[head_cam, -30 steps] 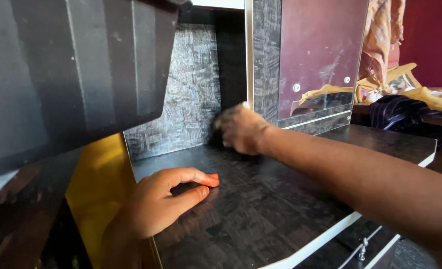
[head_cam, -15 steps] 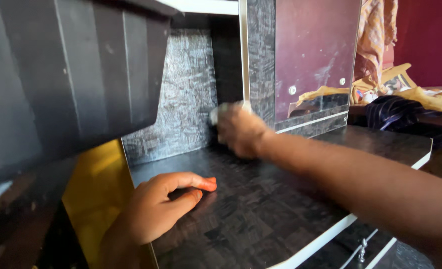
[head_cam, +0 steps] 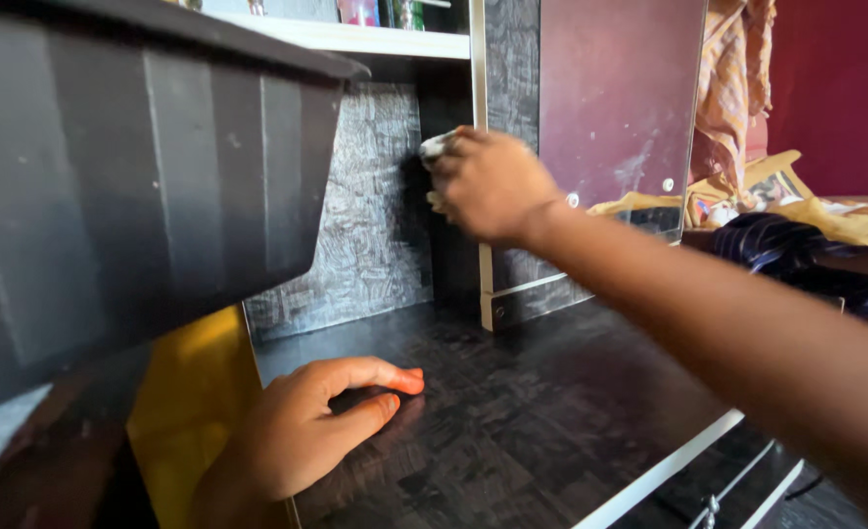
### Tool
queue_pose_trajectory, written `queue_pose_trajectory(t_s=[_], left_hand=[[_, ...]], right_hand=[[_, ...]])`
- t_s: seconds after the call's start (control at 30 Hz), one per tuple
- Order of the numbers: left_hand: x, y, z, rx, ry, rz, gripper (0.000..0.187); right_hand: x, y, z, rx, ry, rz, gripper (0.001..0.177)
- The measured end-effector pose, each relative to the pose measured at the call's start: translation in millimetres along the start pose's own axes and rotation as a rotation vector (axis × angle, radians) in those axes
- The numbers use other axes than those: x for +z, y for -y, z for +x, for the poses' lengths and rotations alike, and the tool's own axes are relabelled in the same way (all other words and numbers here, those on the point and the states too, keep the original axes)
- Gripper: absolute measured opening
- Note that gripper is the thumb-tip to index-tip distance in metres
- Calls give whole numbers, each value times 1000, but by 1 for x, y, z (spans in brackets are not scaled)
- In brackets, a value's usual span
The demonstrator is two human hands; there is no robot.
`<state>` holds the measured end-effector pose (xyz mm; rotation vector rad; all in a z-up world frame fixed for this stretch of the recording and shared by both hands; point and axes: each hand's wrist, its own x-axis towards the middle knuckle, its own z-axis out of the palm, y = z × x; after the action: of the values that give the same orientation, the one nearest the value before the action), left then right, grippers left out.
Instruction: The person wipes the top surface and the interior back panel of a dark-colored vanity unit using a small patterned cloth. The person repeatedly rubs the cloth over the flat surfaces and the vertical back panel inside the vanity's open compartment.
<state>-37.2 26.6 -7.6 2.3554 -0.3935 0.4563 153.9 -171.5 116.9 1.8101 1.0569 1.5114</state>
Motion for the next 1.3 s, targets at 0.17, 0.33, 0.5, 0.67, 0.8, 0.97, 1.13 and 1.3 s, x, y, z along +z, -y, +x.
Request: queue_pose_trajectory(t_s=[0.17,0.33,0.5,0.67,0.8,0.97,1.13,1.3], left_hand=[[-5,-4,-4,78,-20,-6,34],[-10,1,-10,-11,-24,-22,34],[-11,-4,-10,-97,-34,-9,32],[-10,1,-6,-83,-21,3,32],[-11,7,-9,-25,-34,-25,33],[-11,6,-16,57,-65,-41,27],[-13,-7,-17,-73,-53,-28,31],[-7,-17,-14,92,-79,-6,31]], right_hand=[[21,50,-2,-104,321,-43,37],[-19,54,-28,-52,504,171,38],[-23,-2,-6,36,60,221,39],[33,-3,42,89,-74,-80,55],[22,18,35,7,353,47,40],[-20,19,3,-31,217,133,44],[-31,-25,21,117,164,-57,46],[-13,4,40,246,491,34,28]])
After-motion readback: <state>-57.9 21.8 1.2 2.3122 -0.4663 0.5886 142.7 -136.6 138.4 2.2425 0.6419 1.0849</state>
